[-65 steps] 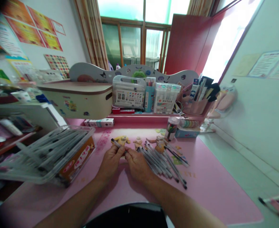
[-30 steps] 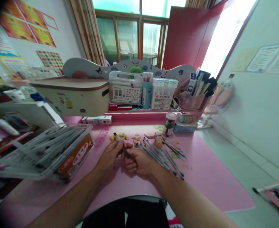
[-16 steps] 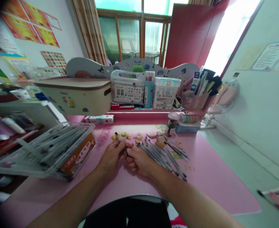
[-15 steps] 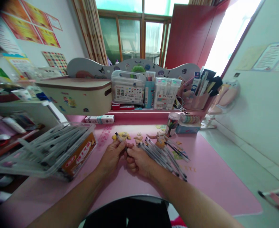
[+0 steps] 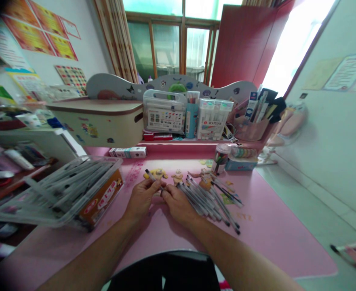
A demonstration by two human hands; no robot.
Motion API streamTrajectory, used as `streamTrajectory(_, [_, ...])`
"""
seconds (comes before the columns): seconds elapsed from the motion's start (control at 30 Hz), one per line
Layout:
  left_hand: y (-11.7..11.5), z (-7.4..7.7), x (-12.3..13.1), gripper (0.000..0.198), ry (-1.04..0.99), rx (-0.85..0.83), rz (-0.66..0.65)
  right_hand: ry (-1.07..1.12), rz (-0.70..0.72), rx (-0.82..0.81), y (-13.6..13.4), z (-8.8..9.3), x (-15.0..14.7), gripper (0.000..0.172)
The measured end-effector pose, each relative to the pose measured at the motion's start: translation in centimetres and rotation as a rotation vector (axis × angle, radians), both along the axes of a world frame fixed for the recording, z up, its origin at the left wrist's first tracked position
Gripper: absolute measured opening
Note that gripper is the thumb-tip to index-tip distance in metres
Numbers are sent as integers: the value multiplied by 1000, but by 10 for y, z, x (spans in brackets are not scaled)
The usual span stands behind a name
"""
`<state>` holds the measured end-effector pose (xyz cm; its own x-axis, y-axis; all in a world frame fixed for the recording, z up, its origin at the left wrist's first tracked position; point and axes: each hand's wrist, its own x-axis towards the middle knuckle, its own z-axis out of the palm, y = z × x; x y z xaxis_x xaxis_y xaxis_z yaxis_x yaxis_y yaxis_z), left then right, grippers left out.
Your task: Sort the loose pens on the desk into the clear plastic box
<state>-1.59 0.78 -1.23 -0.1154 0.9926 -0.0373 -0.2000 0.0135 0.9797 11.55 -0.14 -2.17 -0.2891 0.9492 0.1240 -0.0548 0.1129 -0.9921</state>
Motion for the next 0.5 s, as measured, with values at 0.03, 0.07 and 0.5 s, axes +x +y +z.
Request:
streamTrajectory(0.03, [-1,1,0,31,-7,-12,-12,-32,-12,26,0,-1,1,30])
streamTrajectory(0.07, [-2,2,0,32,-19,-23,-29,-38,-5,13,0,-1,1,34])
streamTrajectory(0.5, [-2,1,-2,30,-105,-35,-127,319,303,-570,-2,9,5,41])
